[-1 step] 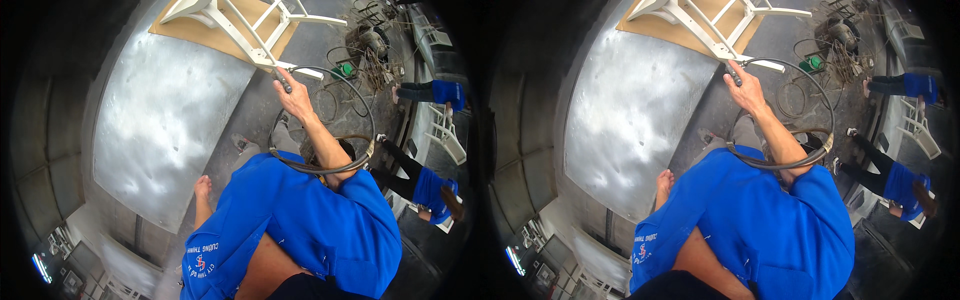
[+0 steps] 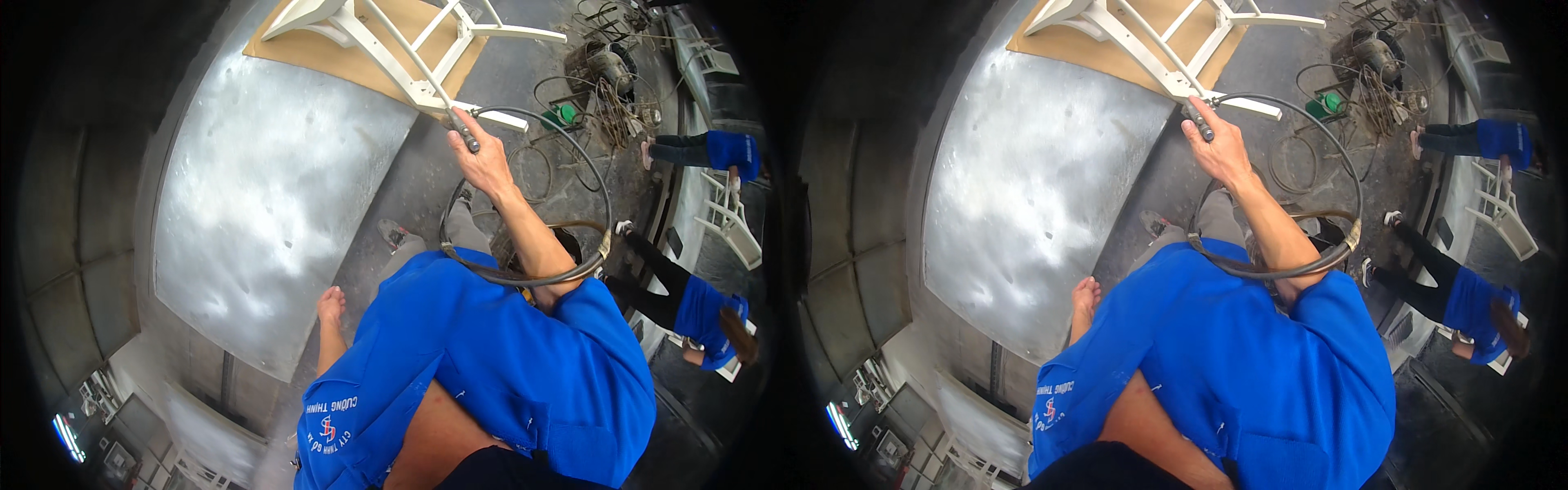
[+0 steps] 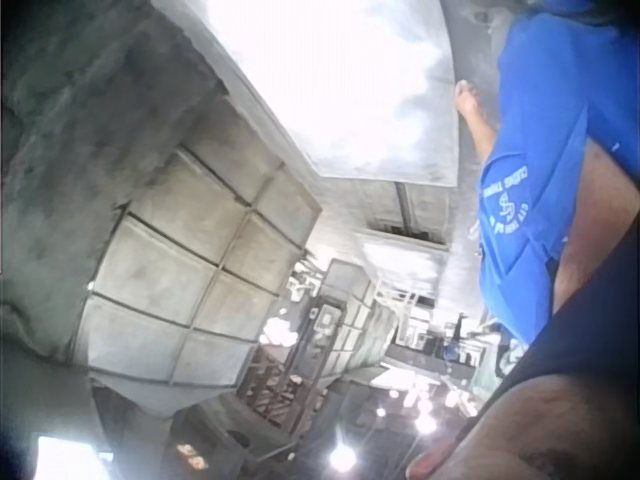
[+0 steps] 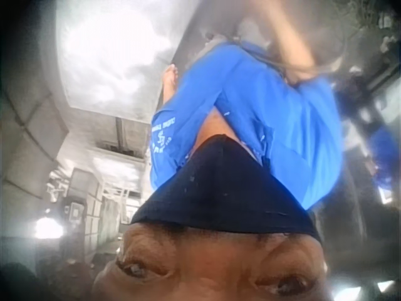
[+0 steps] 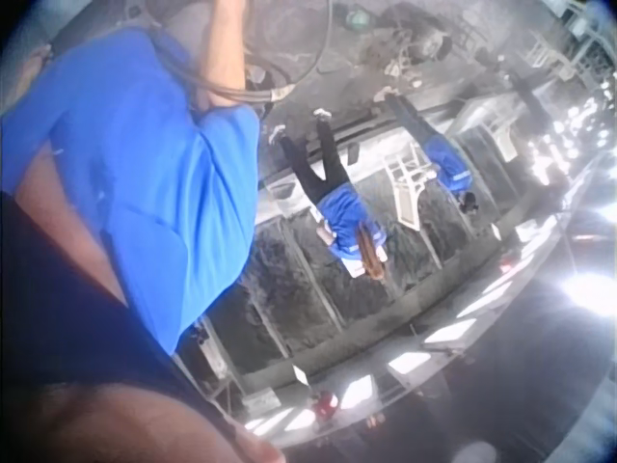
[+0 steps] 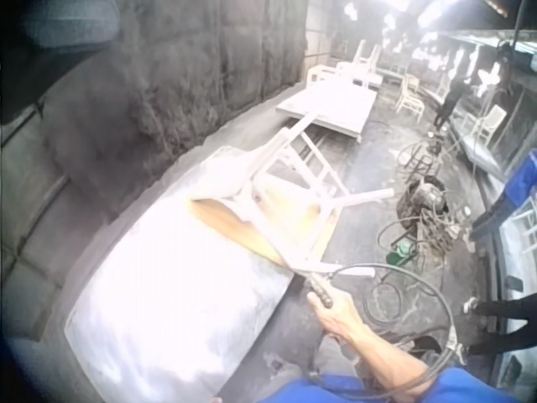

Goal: The person wipes a white chair frame with a blue cloth, then uses a spray gun to apply white paint to the chair. The person rotates the chair to cover all sides and places it on the floor after painting.

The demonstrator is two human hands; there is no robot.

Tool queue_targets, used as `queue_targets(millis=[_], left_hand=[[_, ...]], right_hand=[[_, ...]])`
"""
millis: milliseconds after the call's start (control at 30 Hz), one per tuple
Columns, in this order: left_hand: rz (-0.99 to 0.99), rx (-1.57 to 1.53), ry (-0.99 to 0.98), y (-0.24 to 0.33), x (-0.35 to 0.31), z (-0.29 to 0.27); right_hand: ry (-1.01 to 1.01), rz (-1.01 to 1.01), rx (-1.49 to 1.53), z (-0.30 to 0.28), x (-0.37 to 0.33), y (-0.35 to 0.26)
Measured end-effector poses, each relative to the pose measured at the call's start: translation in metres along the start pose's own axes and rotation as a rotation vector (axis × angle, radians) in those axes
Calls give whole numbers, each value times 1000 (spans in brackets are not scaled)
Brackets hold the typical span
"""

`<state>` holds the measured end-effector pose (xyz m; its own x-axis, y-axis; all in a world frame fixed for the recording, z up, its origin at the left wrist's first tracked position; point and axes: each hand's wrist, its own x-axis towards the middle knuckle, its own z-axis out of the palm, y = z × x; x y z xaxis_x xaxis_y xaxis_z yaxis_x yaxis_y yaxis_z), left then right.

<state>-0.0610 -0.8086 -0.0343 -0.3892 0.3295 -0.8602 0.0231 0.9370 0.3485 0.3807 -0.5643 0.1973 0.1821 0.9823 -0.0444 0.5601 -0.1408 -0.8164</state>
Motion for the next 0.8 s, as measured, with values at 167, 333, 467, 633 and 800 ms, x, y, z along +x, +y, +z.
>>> queue_targets(millis=[167,333,467,633,800], left_hand=[[-7,42,5,29,3,14],[20,49,8,31,1,42],[-2,74,17,40,-7,85],[32,79,-40,68,-35,157],[123,155,-57,109,-57,215]], right_hand=[[27,-178,224,-34,11,-29],[178,-444,190,-75,32,-30],[64,-333,158,-111,41,1],[-105,-306,104,-141,32,51],[-347,-127,37,-178,30,81]])
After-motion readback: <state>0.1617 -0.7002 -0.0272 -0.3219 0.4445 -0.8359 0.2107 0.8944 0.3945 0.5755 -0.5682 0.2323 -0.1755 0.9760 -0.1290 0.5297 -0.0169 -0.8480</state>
